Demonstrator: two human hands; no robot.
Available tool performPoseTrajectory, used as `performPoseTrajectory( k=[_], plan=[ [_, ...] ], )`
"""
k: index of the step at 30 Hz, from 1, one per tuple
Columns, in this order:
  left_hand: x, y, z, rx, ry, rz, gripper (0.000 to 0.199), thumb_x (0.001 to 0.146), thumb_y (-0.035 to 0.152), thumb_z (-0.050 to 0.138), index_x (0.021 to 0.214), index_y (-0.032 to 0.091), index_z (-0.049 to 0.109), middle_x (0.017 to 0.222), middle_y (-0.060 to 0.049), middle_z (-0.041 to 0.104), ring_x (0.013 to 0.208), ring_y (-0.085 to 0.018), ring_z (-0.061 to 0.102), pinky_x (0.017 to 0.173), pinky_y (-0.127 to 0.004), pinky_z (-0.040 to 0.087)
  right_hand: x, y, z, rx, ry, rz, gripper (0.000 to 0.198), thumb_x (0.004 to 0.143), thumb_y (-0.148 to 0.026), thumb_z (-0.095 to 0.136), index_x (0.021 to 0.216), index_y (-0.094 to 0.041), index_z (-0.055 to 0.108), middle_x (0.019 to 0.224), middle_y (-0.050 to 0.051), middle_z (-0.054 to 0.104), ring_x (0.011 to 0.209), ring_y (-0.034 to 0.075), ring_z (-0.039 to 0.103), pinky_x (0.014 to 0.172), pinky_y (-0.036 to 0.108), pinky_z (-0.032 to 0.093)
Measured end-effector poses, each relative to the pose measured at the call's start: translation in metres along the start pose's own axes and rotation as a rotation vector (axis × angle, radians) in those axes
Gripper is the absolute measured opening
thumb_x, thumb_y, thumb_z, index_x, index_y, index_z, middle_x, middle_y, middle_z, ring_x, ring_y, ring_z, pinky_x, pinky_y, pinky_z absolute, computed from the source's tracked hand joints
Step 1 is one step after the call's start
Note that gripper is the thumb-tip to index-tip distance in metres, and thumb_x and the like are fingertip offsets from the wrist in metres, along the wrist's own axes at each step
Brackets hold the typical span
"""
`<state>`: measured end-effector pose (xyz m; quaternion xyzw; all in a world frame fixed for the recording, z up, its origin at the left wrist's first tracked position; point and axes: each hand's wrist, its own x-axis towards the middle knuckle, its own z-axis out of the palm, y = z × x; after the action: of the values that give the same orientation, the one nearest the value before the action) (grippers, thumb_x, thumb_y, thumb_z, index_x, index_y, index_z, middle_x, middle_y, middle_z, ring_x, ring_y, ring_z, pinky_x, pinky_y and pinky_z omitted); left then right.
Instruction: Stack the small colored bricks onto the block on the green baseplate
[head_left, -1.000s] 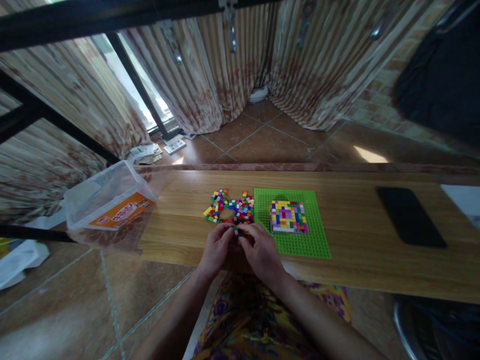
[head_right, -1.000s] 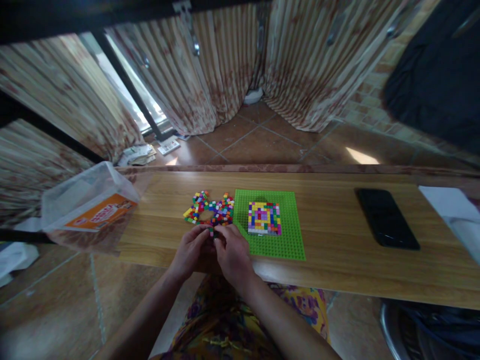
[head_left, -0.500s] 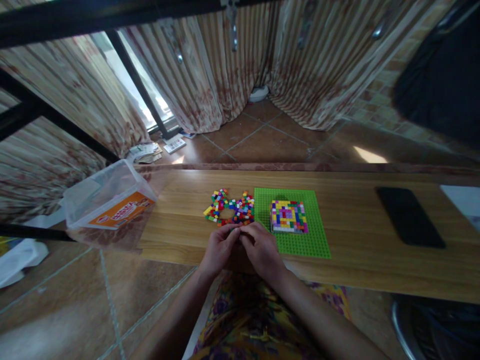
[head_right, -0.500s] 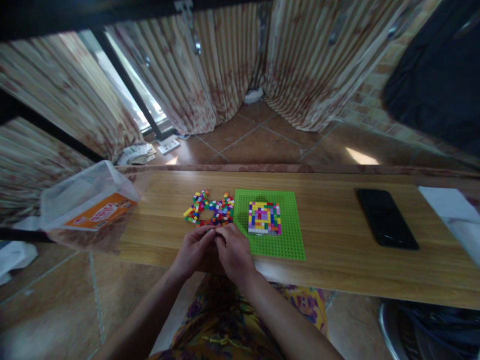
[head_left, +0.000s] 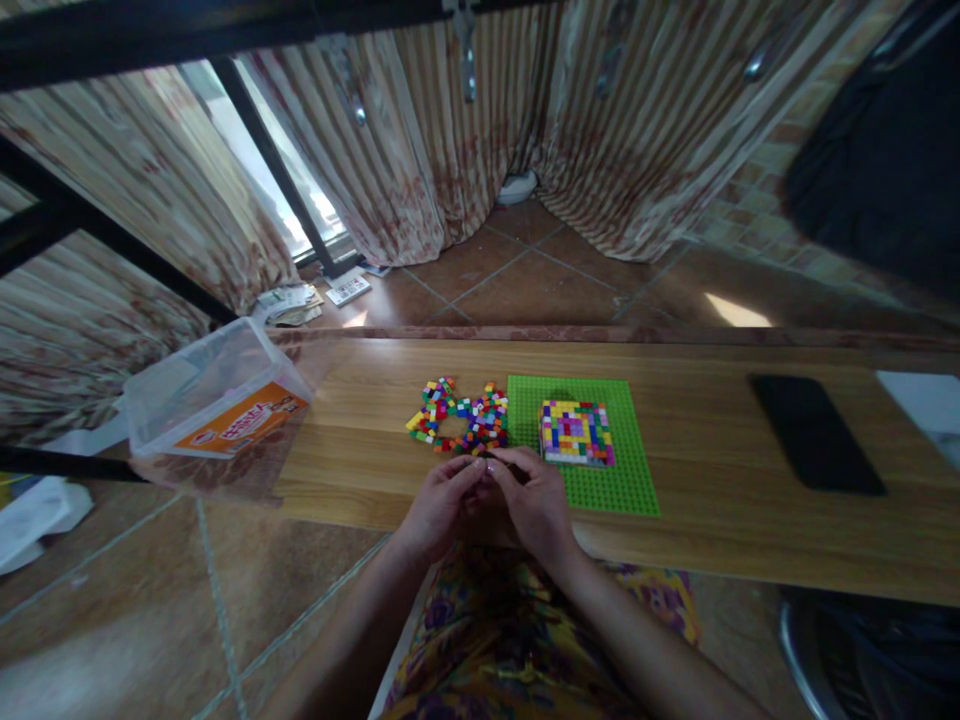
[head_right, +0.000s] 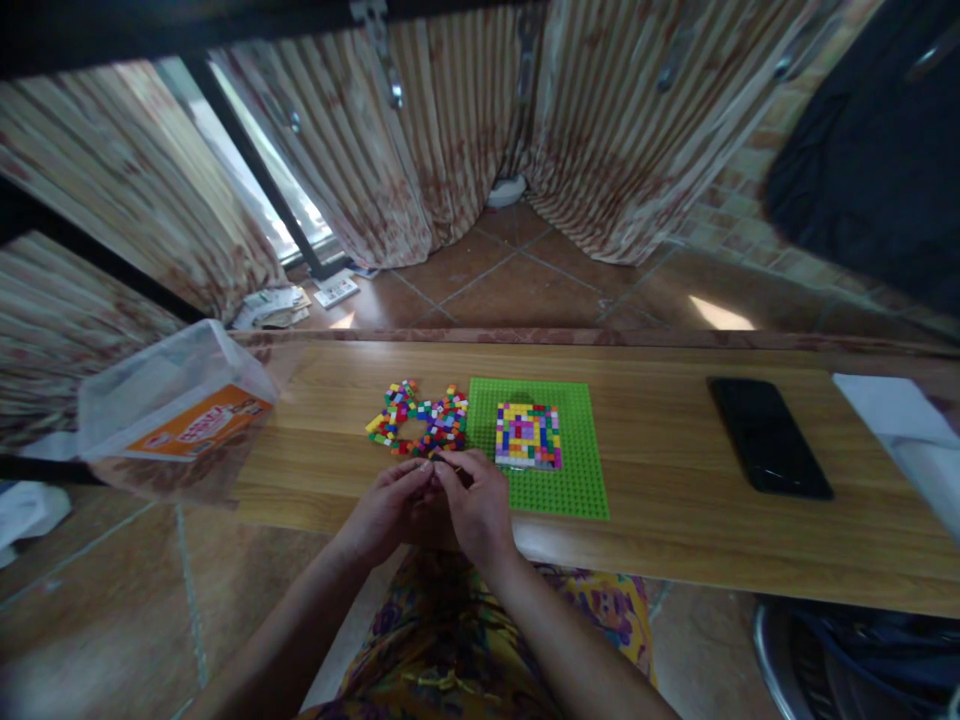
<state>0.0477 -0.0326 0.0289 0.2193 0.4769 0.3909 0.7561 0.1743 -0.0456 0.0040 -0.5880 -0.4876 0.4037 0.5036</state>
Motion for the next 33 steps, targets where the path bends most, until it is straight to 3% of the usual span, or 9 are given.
performPoseTrajectory(
  k=[5, 12, 19, 26, 33],
  plan=[
    [-0.001, -0.001, -0.003, 0.062, 0.001, 0.029, 0.029, 0.06, 0.033, 0.084, 0.072, 0.012, 0.067, 0.059, 0.003, 0.057, 0.048, -0.002, 0.042, 0.042, -0.013, 0.026, -0.003, 0.0, -0.001, -0.03, -0.001, -0.081, 0.014, 0.086, -0.028, 0.06, 0.088, -0.022, 0.073, 0.085, 0.004, 0.069, 0.079, 0.016, 0.064, 0.075, 0.029, 0.05],
    [0.0, -0.002, 0.003, 0.126, 0.052, 0.061, 0.028, 0.06, 0.034, 0.081, 0.069, 0.013, 0.066, 0.059, 0.004, 0.054, 0.049, -0.002, 0.041, 0.045, -0.013, 0.029, -0.006, -0.007, -0.006, -0.044, 0.004, -0.064, 0.015, 0.087, -0.031, 0.059, 0.085, -0.021, 0.07, 0.083, 0.003, 0.067, 0.078, 0.016, 0.062, 0.073, 0.027, 0.048],
    [0.003, -0.001, 0.002, 0.166, 0.103, 0.031, 0.029, 0.062, 0.038, 0.079, 0.071, 0.013, 0.065, 0.062, 0.003, 0.056, 0.047, -0.001, 0.04, 0.042, -0.012, 0.025, -0.023, -0.017, -0.052, -0.192, 0.046, -0.084, 0.029, 0.094, -0.032, 0.047, 0.072, -0.02, 0.06, 0.07, -0.001, 0.055, 0.067, 0.013, 0.052, 0.062, 0.024, 0.04],
    [0.006, -0.003, 0.004, 0.207, 0.127, 0.029, 0.029, 0.061, 0.038, 0.079, 0.071, 0.014, 0.064, 0.063, 0.003, 0.058, 0.048, -0.002, 0.043, 0.044, -0.012, 0.028, -0.031, 0.0, -0.105, -0.224, 0.205, -0.067, 0.024, 0.091, -0.038, 0.056, 0.09, -0.021, 0.073, 0.088, 0.004, 0.067, 0.081, 0.017, 0.061, 0.074, 0.029, 0.048],
    [0.006, -0.004, 0.006, 0.231, 0.124, 0.052, 0.03, 0.061, 0.038, 0.079, 0.072, 0.014, 0.065, 0.062, 0.002, 0.059, 0.049, -0.002, 0.043, 0.044, -0.013, 0.029, -0.013, 0.013, -0.121, -0.252, 0.335, -0.139, 0.024, 0.086, -0.042, 0.061, 0.089, -0.024, 0.076, 0.09, 0.004, 0.069, 0.086, 0.02, 0.063, 0.076, 0.035, 0.051]
  ],
)
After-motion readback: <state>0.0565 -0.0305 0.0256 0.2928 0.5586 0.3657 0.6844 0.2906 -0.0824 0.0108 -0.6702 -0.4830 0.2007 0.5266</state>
